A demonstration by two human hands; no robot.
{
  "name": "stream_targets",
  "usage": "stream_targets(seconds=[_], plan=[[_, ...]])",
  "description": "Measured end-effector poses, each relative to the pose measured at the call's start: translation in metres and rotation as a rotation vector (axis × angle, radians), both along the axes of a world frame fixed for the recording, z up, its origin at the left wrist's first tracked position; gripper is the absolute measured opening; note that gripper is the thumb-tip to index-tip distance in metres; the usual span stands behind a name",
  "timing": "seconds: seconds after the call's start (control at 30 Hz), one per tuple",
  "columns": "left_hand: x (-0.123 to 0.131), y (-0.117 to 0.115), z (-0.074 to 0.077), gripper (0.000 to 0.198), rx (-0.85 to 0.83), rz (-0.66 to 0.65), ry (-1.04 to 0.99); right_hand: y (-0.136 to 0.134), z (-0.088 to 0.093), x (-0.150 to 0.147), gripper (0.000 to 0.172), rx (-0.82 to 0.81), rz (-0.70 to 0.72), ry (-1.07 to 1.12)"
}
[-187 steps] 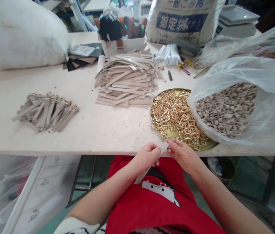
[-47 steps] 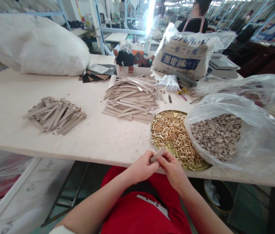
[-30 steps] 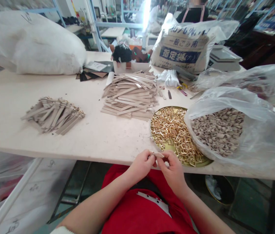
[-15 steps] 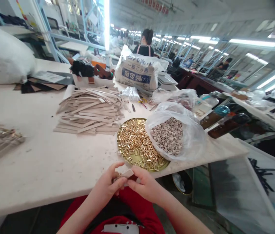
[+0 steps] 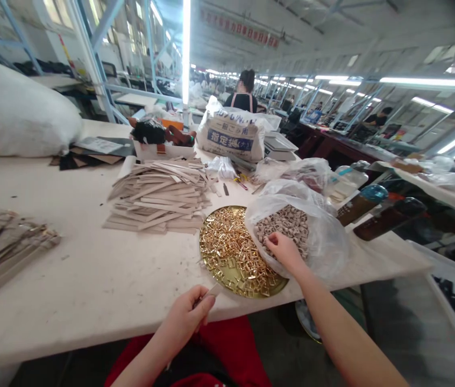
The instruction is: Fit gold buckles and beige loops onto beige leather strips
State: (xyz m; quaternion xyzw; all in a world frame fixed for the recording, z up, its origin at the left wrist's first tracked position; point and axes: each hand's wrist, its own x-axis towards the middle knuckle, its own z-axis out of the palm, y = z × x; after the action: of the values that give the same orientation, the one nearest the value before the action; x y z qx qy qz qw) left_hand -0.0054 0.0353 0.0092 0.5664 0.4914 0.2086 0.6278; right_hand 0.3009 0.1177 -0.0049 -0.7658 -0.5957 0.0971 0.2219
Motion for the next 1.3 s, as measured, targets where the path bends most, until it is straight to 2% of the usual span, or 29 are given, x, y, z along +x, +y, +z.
stream_targets(seconds=[0.13,0.27,0.33,0.4,0.53,0.63,0.73,0.87,1.03,1.1,1.2,1.3], plan=[[0.002,0.002,0.002,0.033,0.019,-0.002,-0.002,-0.009,0.000,0.007,0.015,0.030,-0.035,0.028],[0.008,0.005,0.006,0.033,0.058,-0.008,-0.003,-0.022,0.015,-0.004,0.023,0.075,-0.045,0.082],[0.012,0.006,0.010,0.033,0.098,0.015,-0.012,-0.033,0.024,-0.028,0.018,0.094,-0.003,0.217],[0.018,0.007,0.015,0.032,0.146,0.048,-0.026,-0.047,0.032,-0.062,0.014,0.095,0.066,0.511],[0.025,0.013,0.023,0.028,0.228,0.161,-0.016,-0.075,0.041,-0.128,0.025,-0.017,0.138,0.974],[0.020,0.013,0.022,0.029,0.246,0.216,0.036,-0.086,0.038,-0.151,0.031,-0.043,0.131,1.134],[0.012,0.008,0.020,0.029,0.226,0.192,0.055,-0.088,0.028,-0.152,0.029,-0.059,0.140,1.157],[0.006,0.004,0.020,0.030,0.207,0.064,0.063,-0.090,0.018,-0.146,0.025,-0.056,0.173,1.112],[0.001,0.007,0.023,0.026,0.288,-0.045,0.185,-0.099,0.015,-0.144,0.022,0.015,0.333,0.835],[0.000,0.008,0.023,0.024,0.326,-0.049,0.222,-0.102,0.016,-0.145,0.022,0.029,0.327,0.783],[-0.002,0.006,0.022,0.024,0.349,-0.025,0.254,-0.102,0.015,-0.147,0.020,0.013,0.262,0.819],[-0.002,0.003,0.018,0.027,0.357,-0.029,0.275,-0.103,0.012,-0.148,0.016,0.006,0.261,0.828]])
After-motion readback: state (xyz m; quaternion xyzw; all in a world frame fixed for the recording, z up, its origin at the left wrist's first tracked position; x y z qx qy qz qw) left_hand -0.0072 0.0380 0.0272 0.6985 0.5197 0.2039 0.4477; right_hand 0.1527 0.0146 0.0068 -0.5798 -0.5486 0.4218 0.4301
